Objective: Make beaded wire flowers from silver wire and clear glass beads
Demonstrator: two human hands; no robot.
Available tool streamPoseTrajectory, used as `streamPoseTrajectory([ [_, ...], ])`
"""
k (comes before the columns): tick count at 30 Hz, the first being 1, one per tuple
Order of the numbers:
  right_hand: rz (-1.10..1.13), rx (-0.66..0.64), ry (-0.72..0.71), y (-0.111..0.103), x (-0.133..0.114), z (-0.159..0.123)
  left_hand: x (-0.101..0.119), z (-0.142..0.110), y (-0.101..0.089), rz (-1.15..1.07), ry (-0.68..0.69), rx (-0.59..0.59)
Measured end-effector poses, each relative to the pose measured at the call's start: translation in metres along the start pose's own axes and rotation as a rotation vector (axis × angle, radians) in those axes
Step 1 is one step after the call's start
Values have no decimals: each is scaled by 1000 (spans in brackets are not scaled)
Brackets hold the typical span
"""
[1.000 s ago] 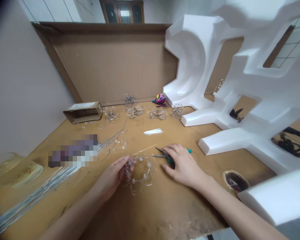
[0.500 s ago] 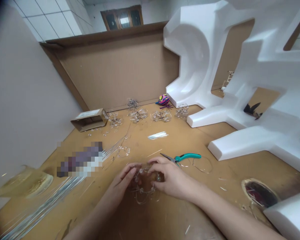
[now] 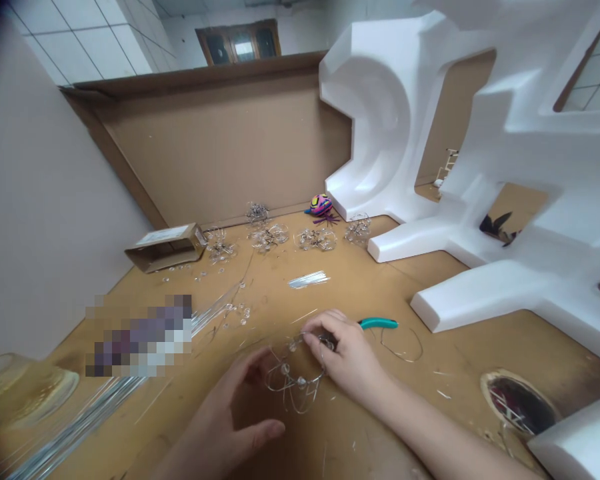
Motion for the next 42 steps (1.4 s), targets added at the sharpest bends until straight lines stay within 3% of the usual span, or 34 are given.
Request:
streamPoseTrajectory([
  [9, -9, -89, -243, 9, -11, -8, 4, 1, 1, 14, 52, 27],
  [15, -164, -132, -319, 16, -19, -17, 12, -4, 10, 46, 95, -82],
  [21, -339, -171, -422, 32, -34, -28, 10, -8, 19, 272, 193, 5],
  [25, -405, -169, -418, 37, -35, -32, 10, -9, 24, 363, 262, 52],
  [30, -297, -101, -285, 29, -20, -25, 18, -7, 16, 169, 317, -56],
  [35, -290, -74, -207, 21, -9, -19, 20, -9, 17, 40, 347, -277],
  [42, -259, -117, -259, 26, -16, -23, 8, -1, 23, -163, 283, -141],
])
Point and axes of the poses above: each hand's wrist, its own z-axis towards the middle knuckle, its own y-axis out of the palm, x = y × z, the point moved 6 cm from there along z, towards the middle knuckle, and after that the axes turned 11 degrees about x, right-handed, at the moved point
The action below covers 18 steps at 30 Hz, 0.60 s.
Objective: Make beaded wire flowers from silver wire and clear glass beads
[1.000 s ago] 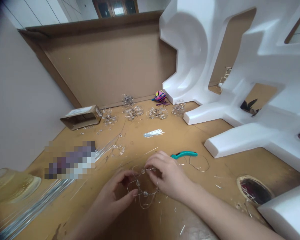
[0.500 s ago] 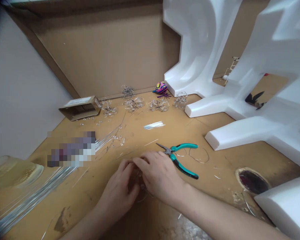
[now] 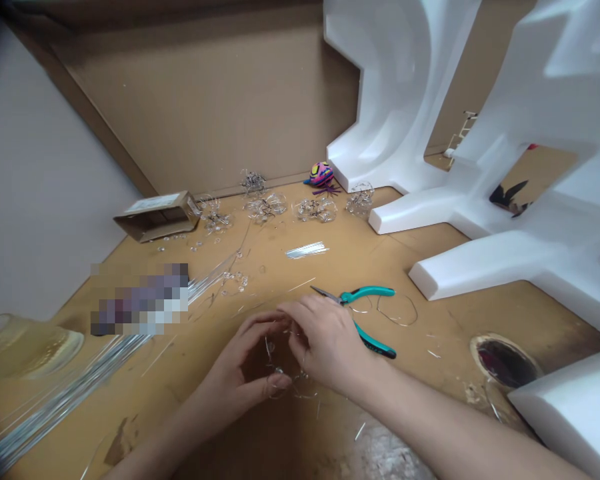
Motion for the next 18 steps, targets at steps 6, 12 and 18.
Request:
streamPoseTrajectory([
  [6, 27, -154, -2, -5, 2, 4, -10, 3, -6, -161, -99, 50],
  [12, 42, -229, 107, -17, 13, 8, -22, 4, -16, -180, -144, 134],
  [18, -57, -215, 177, -19, 14, 9, -22, 1, -18, -62, -101, 174],
])
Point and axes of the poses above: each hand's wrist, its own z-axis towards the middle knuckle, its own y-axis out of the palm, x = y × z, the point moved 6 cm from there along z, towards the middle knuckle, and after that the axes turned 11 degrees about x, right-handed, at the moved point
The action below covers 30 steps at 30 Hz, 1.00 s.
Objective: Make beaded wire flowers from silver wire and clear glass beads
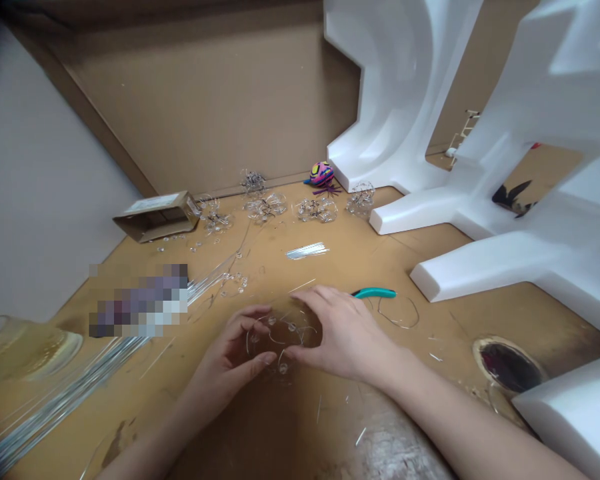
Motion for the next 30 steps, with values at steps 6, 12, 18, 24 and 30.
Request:
streamPoseTrajectory([
  [6, -33, -44, 52, -1, 3, -2, 0, 0, -3, 9, -7, 59],
  [12, 156, -102, 127, 2, 7, -2, -7, 5, -8, -26, -51, 123],
  [18, 350, -48, -2, 7, -3, -5, -6, 2, -3, 27, -42, 107],
  [24, 364, -34, -141, 5, -19, -8, -2, 0, 1, 19, -3, 108],
  [30, 135, -6, -35, 6, -8, -6, -1, -1, 1, 25, 13, 100],
])
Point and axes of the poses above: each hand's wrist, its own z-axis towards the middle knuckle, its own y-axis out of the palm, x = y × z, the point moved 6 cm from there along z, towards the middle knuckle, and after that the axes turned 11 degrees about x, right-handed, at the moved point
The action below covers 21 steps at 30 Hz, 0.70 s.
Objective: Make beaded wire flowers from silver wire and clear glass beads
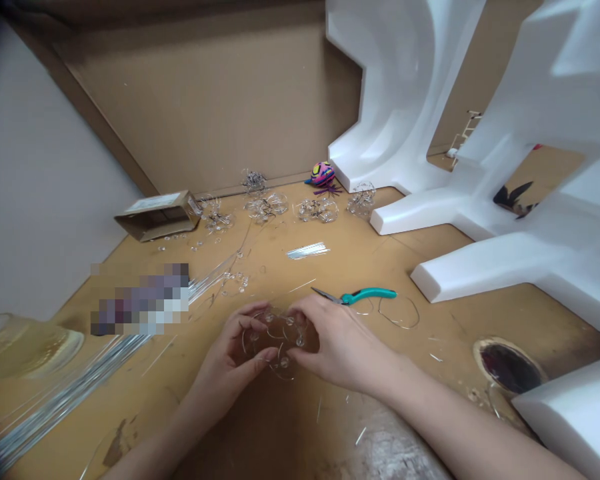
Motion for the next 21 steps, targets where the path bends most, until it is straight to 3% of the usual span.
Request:
streamPoseTrajectory([
  [8, -63, 41, -55, 6, -5, -3, 4, -3, 6, 37, 42, -53],
  [21, 135, 199, -113, 11, -10, -8, 13, -4, 8, 281, 186, -169],
])
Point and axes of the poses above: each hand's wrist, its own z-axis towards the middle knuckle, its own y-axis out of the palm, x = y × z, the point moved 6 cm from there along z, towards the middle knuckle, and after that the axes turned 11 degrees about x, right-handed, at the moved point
